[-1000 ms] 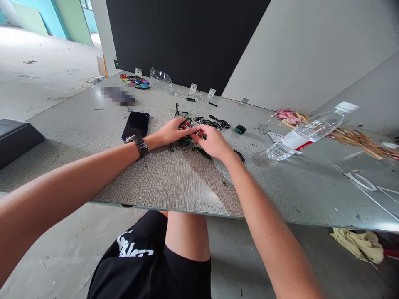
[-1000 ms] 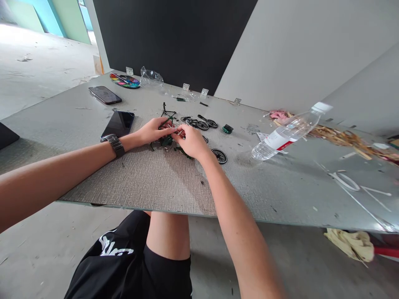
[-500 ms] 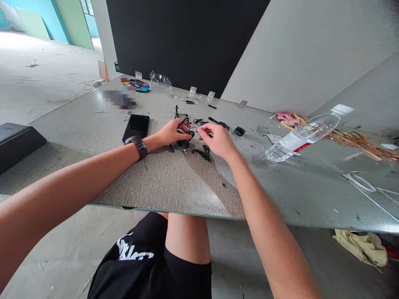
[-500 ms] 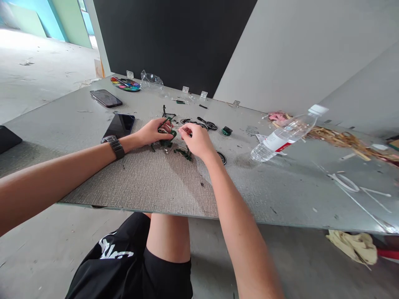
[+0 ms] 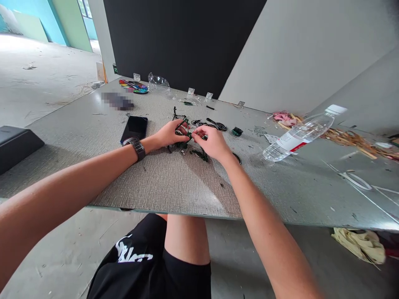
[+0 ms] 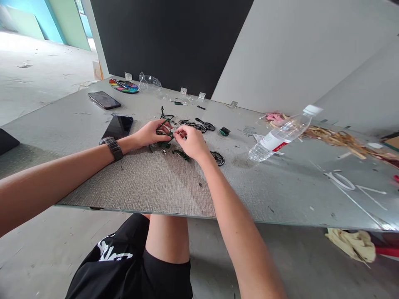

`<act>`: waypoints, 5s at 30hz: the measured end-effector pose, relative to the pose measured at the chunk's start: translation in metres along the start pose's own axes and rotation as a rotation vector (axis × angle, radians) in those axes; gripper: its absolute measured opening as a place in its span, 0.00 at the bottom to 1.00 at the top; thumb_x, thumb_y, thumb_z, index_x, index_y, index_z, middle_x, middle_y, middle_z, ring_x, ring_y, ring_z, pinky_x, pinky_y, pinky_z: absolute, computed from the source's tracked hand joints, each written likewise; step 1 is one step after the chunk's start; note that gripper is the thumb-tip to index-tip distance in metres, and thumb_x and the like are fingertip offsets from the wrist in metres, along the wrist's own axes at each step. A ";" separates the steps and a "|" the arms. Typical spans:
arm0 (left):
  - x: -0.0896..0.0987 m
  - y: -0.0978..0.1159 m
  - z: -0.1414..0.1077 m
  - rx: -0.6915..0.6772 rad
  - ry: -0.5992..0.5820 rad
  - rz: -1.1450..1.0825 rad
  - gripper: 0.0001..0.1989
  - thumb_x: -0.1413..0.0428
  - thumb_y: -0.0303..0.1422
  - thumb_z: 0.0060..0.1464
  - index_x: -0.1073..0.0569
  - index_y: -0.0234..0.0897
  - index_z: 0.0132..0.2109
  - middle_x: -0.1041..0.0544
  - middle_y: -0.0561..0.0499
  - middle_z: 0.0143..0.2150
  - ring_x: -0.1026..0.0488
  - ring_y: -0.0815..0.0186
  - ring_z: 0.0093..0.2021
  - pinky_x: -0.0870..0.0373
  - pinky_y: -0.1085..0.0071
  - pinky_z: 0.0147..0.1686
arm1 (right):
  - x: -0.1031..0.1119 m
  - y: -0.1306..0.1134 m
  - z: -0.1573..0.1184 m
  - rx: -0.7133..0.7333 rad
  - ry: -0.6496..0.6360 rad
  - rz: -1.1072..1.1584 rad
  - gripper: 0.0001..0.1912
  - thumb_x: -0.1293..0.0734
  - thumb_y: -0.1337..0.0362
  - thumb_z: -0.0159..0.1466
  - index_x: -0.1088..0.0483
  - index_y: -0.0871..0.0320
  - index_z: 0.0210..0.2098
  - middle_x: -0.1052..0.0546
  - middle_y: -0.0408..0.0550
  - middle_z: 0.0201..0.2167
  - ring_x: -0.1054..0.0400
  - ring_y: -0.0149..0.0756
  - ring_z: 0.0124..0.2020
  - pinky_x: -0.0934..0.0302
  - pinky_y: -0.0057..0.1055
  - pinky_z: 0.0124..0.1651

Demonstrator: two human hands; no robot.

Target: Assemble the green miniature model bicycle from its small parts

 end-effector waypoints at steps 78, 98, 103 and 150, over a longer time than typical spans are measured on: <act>0.003 -0.002 0.001 0.054 0.024 -0.043 0.17 0.35 0.34 0.48 0.28 0.34 0.44 0.22 0.45 0.42 0.25 0.63 0.42 0.28 0.64 0.42 | 0.014 0.001 -0.008 -0.090 -0.552 -0.057 0.11 0.24 0.55 0.58 0.20 0.56 0.33 0.28 0.41 0.25 0.40 0.30 0.26 0.51 0.32 0.31; 0.003 -0.003 0.001 0.046 0.020 0.029 0.20 0.35 0.37 0.46 0.28 0.35 0.45 0.21 0.46 0.41 0.24 0.63 0.42 0.29 0.65 0.44 | 0.002 -0.002 -0.009 -0.052 -0.538 -0.043 0.09 0.27 0.57 0.61 0.21 0.56 0.33 0.28 0.40 0.24 0.42 0.30 0.25 0.52 0.32 0.31; 0.001 0.000 0.000 0.044 0.008 0.047 0.17 0.36 0.36 0.47 0.29 0.35 0.42 0.22 0.46 0.41 0.25 0.63 0.42 0.29 0.64 0.46 | -0.002 0.000 -0.009 -0.045 -0.525 -0.013 0.10 0.27 0.56 0.60 0.22 0.56 0.34 0.26 0.41 0.26 0.40 0.30 0.26 0.50 0.32 0.31; -0.005 0.003 -0.001 0.048 -0.026 0.163 0.17 0.38 0.39 0.50 0.29 0.35 0.45 0.20 0.45 0.42 0.24 0.63 0.41 0.28 0.65 0.44 | -0.007 0.001 -0.009 -0.053 -0.515 -0.132 0.10 0.32 0.56 0.66 0.26 0.56 0.36 0.20 0.45 0.32 0.31 0.34 0.30 0.45 0.31 0.32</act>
Point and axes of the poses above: each hand's wrist, its own z-axis towards the middle knuckle, its own x-axis out of the back of the hand, y = z × x, the point moved 3 cm from there along z, towards the middle knuckle
